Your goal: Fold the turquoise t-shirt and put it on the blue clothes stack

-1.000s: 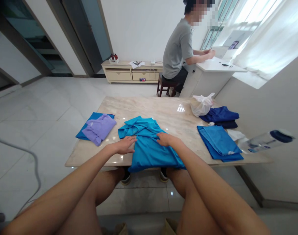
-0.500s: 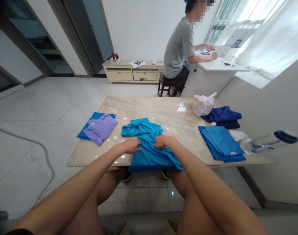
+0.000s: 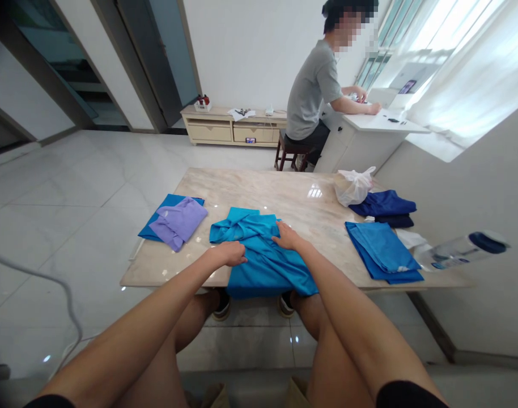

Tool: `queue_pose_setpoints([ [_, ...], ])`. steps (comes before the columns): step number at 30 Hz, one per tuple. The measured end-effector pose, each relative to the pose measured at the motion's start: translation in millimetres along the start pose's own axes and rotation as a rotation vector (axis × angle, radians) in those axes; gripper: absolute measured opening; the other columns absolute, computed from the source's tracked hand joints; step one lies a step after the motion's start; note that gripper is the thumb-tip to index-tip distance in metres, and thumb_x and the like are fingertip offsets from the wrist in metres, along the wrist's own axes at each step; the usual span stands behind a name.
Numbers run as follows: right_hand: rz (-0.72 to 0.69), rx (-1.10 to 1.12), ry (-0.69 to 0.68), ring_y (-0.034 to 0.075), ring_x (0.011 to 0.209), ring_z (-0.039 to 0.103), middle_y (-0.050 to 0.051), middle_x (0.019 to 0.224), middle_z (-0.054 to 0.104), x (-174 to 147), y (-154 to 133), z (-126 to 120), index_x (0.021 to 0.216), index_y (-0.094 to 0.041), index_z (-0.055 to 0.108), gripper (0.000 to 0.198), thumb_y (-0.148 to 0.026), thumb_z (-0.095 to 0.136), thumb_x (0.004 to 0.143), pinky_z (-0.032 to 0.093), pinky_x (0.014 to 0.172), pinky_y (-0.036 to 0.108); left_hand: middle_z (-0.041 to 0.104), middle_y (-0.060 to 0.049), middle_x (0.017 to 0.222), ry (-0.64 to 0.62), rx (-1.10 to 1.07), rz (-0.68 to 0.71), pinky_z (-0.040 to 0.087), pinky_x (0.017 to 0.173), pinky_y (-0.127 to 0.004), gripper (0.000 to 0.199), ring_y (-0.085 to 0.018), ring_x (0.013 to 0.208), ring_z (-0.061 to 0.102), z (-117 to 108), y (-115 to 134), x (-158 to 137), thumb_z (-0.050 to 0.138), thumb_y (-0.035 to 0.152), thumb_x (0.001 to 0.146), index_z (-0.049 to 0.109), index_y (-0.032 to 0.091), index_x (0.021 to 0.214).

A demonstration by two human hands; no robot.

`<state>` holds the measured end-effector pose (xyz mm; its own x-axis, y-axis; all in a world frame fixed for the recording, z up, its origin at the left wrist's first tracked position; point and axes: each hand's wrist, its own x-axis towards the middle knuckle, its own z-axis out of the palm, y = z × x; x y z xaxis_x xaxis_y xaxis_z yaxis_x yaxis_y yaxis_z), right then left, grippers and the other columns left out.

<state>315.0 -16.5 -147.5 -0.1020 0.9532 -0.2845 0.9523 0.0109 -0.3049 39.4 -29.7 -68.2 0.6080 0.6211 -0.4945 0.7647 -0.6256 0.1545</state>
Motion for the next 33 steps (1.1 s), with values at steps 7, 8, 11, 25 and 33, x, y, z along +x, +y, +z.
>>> queue_pose_setpoints([
  [7,0.077,0.087,0.059,0.033,0.146,0.065,0.021,0.155,0.069,18.7,-32.2,2.5,0.174,-0.011,0.038,0.074,-0.044,0.061,0.112,0.049,0.121,0.038,0.082,-0.02,0.133,-0.124,0.005,0.022,0.064,0.104,-0.043,0.037,-0.037,0.124,0.078,-3.2,-7.6,-13.6,0.066,0.043,0.107,0.087,0.017,0.123],
  [8,0.104,0.089,0.043,0.033,0.139,0.069,0.021,0.148,0.073,19.6,-35.6,1.7,0.172,-0.011,0.041,0.072,-0.047,0.061,0.112,0.053,0.115,0.036,0.081,-0.019,0.135,-0.119,0.008,0.026,0.064,0.104,-0.043,0.036,-0.037,0.125,0.078,-2.3,-10.0,-15.3,0.066,0.043,0.107,0.086,0.018,0.124],
  [11,0.111,0.04,0.004,0.031,0.13,0.074,0.019,0.141,0.077,18.4,-44.1,-0.1,0.158,-0.013,0.06,0.06,-0.046,0.069,0.109,0.054,0.106,0.032,0.078,-0.019,0.143,-0.091,0.037,0.008,0.063,0.106,-0.045,0.035,-0.037,0.132,0.075,0.8,-17.5,-19.5,0.064,0.04,0.108,0.085,0.021,0.128],
  [25,0.526,0.152,0.549,0.031,0.121,0.076,0.014,0.129,0.081,-17.7,14.9,-76.8,0.129,-0.022,0.081,0.033,-0.039,0.062,0.108,0.059,0.097,0.036,0.074,-0.025,0.147,-0.055,0.072,-0.086,0.061,0.108,-0.048,0.046,-0.04,0.135,0.073,-0.6,-27.6,-22.9,0.056,0.039,0.111,0.073,0.015,0.146],
  [33,0.63,-0.033,-0.199,0.032,0.091,0.081,0.019,0.096,0.082,-64.7,100.5,-76.9,0.105,-0.011,0.083,0.029,-0.035,0.084,0.09,0.063,0.083,0.038,0.075,-0.026,0.144,-0.063,0.126,-0.145,0.059,0.11,-0.045,0.041,-0.038,0.135,0.073,-6.1,-14.4,-11.9,0.056,0.039,0.111,0.079,0.014,0.134],
])
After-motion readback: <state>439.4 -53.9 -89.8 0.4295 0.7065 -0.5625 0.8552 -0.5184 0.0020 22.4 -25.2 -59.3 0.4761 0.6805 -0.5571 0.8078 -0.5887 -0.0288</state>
